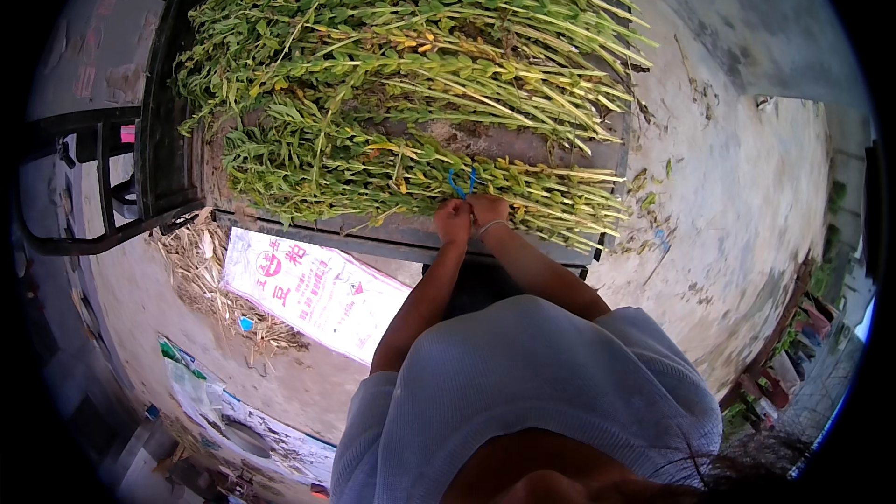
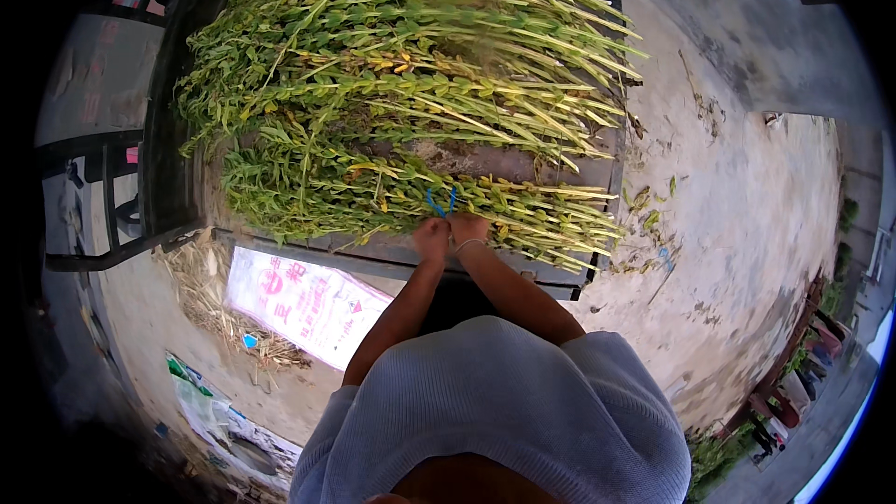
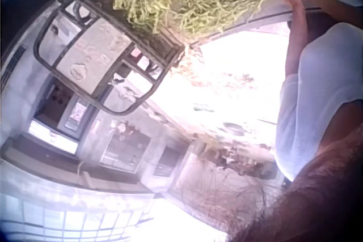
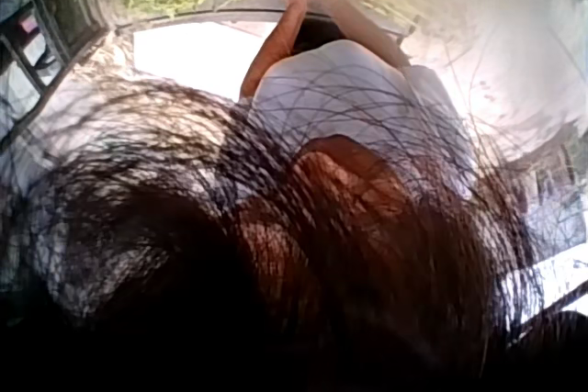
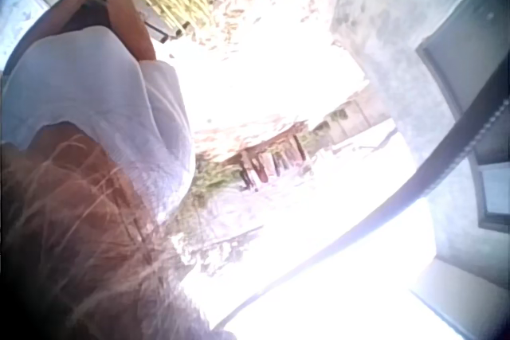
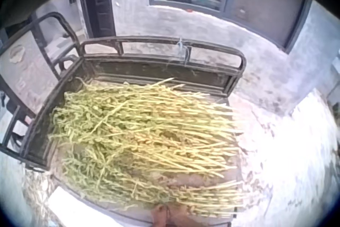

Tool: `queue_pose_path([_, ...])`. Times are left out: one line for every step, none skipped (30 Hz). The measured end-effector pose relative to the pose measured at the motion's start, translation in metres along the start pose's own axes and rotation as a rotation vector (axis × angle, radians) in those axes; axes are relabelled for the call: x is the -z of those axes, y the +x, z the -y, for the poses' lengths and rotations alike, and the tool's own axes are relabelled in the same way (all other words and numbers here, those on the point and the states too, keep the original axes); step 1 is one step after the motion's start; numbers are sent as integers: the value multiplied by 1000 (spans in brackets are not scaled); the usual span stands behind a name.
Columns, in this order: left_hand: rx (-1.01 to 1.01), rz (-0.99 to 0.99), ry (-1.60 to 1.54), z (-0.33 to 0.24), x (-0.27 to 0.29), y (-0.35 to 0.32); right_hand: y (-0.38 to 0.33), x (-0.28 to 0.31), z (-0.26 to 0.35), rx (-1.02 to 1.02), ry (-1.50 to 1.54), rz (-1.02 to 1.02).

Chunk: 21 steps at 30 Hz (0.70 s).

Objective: The person gathers long green vegetable stems from a cart bed, aligns them into a bundle, and secures the bundle with a blue plastic tie. The person then lifts the tied bundle and places it onto a white sack on the ground.

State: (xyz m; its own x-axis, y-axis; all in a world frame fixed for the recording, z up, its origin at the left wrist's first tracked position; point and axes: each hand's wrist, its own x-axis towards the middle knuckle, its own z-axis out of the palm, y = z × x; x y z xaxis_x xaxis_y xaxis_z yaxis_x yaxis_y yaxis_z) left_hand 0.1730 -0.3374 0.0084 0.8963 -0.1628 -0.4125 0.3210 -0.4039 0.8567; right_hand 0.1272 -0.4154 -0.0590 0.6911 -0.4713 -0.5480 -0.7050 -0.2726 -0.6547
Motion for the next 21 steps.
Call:
queue_pose_path([-24,13,36,-3,1,-2,4,-1,-1,-158,50,-15])
queue_pose_path([-44,19,74,-5,4,-2,4,4,16,-313,99,-20])
queue_pose_path([-65,26,110,-6,6,-3,-1,12,37,-469,146,-26])
queue_pose_path([-160,-19,178,3,7,-4,-12,22,58,-424,76,-71])
queue_pose_path([-254,-69,242,16,4,-5,-23,34,80,-373,1,-115])
queue_pose_path([-354,-116,305,22,0,-6,-29,44,94,-321,-71,-163])
queue_pose_path([-369,-130,287,20,-2,-6,-31,49,99,-362,-24,-158])
queue_pose_path([-384,-150,266,14,-4,-5,-30,53,103,-397,20,-152])
queue_pose_path([-399,-171,245,10,-5,-5,-29,56,105,-432,63,-145])
queue_pose_path([-389,-157,249,5,-4,-5,-29,57,107,-447,76,-166])
queue_pose_path([-379,-142,255,1,-2,-7,-30,57,108,-466,90,-185])
queue_pose_path([-368,-126,260,-3,-1,-8,-31,57,108,-484,103,-205])
queue_pose_path([-326,-136,205,-7,-1,-9,-32,56,107,-487,117,-214])
queue_pose_path([-283,-146,148,-9,-2,-10,-32,55,104,-490,129,-224])
queue_pose_path([-241,-156,91,-12,-3,-11,-32,54,101,-494,141,-235])
queue_pose_path([-272,-149,129,-14,-2,-11,-31,53,99,-489,140,-234])
queue_pose_path([-307,-141,169,-15,-1,-10,-29,52,98,-484,141,-235])
queue_pose_path([-342,-132,208,-17,1,-8,-28,51,96,-480,143,-236])
queue_pose_path([-328,-103,207,-18,3,-8,-27,51,94,-484,199,-220])
queue_pose_path([-316,-75,207,-20,6,-8,-27,52,92,-486,256,-202])
queue_pose_path([-303,-46,208,-22,8,-8,-28,52,90,-489,314,-185])
